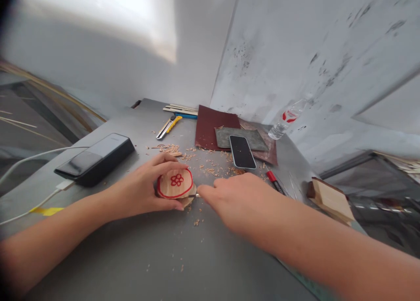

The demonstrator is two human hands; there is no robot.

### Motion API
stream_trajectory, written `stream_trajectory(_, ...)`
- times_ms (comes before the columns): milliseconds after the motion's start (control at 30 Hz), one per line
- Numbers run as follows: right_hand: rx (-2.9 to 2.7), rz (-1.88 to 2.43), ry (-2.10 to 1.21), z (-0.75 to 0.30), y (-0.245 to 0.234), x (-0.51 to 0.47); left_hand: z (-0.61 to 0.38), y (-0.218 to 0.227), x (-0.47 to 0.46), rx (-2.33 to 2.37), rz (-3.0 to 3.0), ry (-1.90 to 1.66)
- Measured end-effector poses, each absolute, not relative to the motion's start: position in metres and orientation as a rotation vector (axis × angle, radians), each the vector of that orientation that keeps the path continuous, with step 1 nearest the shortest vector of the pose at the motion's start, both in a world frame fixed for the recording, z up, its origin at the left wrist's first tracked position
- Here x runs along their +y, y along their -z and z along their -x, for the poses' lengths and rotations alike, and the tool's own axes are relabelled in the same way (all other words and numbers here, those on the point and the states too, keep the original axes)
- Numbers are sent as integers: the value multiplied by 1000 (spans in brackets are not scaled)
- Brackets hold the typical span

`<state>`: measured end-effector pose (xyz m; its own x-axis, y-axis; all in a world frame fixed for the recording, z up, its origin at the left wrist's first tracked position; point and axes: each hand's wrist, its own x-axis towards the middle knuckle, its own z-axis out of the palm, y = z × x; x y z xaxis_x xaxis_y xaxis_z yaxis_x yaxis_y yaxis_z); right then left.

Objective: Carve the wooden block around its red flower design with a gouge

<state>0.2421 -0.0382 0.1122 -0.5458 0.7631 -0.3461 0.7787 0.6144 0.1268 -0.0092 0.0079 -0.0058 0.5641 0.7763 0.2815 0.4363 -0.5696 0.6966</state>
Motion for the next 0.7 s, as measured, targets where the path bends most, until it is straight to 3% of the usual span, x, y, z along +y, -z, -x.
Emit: stream_trajectory(700,2416,-1162,135,-238,-104,-29,4,6,1,1000,-2193,-738)
